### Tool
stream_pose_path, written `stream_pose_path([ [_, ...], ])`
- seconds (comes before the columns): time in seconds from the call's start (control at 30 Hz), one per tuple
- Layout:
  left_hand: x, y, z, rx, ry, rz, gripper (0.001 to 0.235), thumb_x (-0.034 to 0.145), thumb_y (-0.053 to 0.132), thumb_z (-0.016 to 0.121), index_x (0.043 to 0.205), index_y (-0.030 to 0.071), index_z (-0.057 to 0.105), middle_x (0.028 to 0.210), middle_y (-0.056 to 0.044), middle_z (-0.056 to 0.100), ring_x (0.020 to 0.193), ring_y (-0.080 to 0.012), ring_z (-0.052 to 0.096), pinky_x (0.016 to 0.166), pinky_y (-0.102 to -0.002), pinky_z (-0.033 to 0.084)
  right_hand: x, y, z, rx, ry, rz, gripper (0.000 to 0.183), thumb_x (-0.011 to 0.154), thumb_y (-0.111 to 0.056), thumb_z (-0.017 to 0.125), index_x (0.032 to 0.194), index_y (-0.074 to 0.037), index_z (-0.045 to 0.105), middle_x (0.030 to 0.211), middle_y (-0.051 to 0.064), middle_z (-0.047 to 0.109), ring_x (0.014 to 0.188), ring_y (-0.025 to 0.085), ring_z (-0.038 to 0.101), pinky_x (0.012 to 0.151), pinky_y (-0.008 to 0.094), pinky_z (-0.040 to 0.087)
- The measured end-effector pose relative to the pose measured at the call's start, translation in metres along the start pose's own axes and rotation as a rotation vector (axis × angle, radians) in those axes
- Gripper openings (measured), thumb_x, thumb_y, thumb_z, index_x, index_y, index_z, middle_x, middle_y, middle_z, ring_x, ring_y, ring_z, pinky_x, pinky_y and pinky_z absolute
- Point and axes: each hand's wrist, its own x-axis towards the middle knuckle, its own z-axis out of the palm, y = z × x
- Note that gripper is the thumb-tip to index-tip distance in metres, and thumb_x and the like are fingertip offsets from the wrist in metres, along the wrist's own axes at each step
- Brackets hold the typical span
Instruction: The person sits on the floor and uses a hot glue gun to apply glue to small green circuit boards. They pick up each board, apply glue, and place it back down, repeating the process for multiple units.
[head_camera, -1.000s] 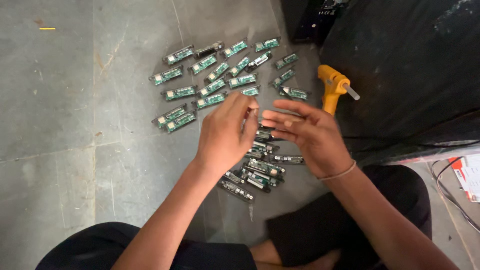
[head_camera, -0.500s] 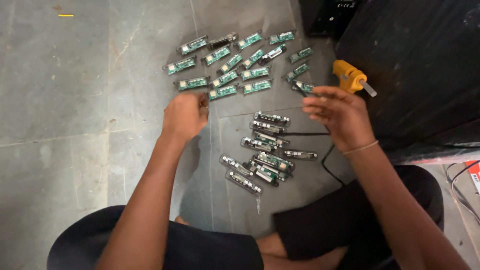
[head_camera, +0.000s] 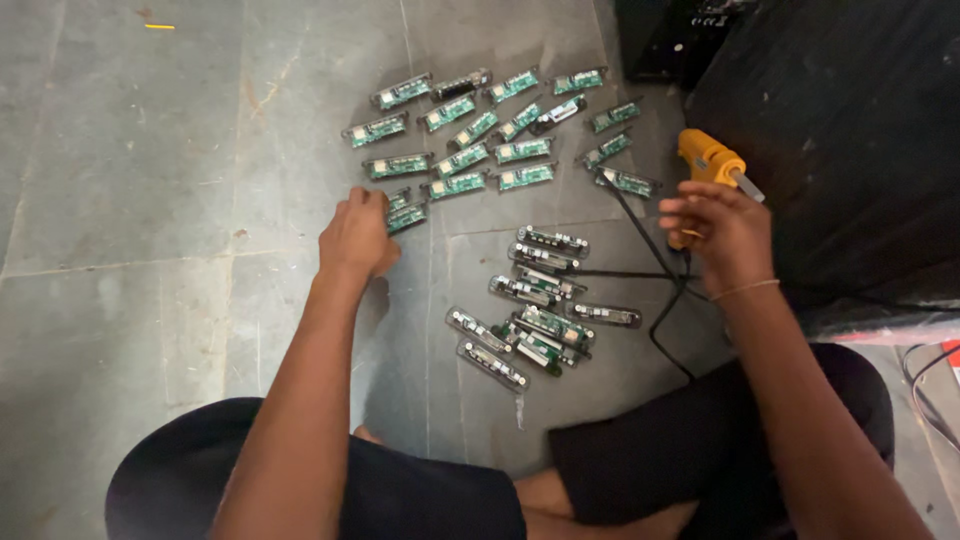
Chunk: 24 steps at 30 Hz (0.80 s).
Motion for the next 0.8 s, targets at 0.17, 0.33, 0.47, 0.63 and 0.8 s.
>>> stream_pose_path([
  [0.17,0.011,-0.013,0.011,0.015,-0.027,0.01,0.07,0.071,0.021,0.086,0.133,0.007,0.056,0.137,-0.01,0.051,0.128,-0.0333,0.048,0.097,-0.048,0.049,0.008,0.015,-0.002,-0.035,0.005,0.031,0.021,0.1,-0.007,0.056,0.118,-0.001,0.065,0.098,0.014,0.075,0.078,0.019,0.072,0.07,0.029,0.058],
  [0.33,0.019,-0.021,0.014,0.002,-0.053,-0.022,0.067,0.075,0.023,0.086,0.136,0.014,0.059,0.133,-0.01,0.056,0.127,-0.0323,0.051,0.1,-0.047,0.051,0.007,0.018,0.0,-0.038,0.02,0.061,0.02,0.1,-0.007,0.057,0.117,-0.001,0.065,0.098,0.014,0.074,0.079,0.02,0.071,0.071,0.03,0.056],
  [0.47,0.021,-0.022,0.018,-0.055,-0.043,-0.119,0.066,0.072,0.026,0.089,0.133,0.021,0.063,0.133,-0.008,0.057,0.127,-0.0325,0.049,0.101,-0.045,0.05,0.006,0.016,0.003,-0.067,0.017,0.059,0.021,0.099,-0.007,0.056,0.118,0.0,0.065,0.098,0.014,0.074,0.081,0.02,0.072,0.074,0.032,0.057],
  [0.63,0.028,-0.023,0.026,-0.166,0.041,-0.149,0.065,0.07,0.019,0.089,0.131,0.02,0.066,0.132,-0.008,0.057,0.127,-0.0325,0.05,0.099,-0.045,0.051,0.008,0.015,0.006,-0.096,0.039,0.093,0.023,0.101,-0.008,0.054,0.119,0.0,0.064,0.099,0.013,0.074,0.082,0.02,0.071,0.074,0.032,0.056],
  [0.8,0.043,-0.029,0.031,-0.249,0.127,-0.157,0.069,0.065,0.009,0.085,0.132,0.018,0.066,0.13,-0.009,0.059,0.126,-0.0316,0.051,0.1,-0.045,0.05,0.007,0.015,0.008,-0.103,0.026,0.082,0.024,0.101,-0.008,0.054,0.12,0.001,0.064,0.099,0.014,0.074,0.083,0.021,0.071,0.075,0.033,0.057],
])
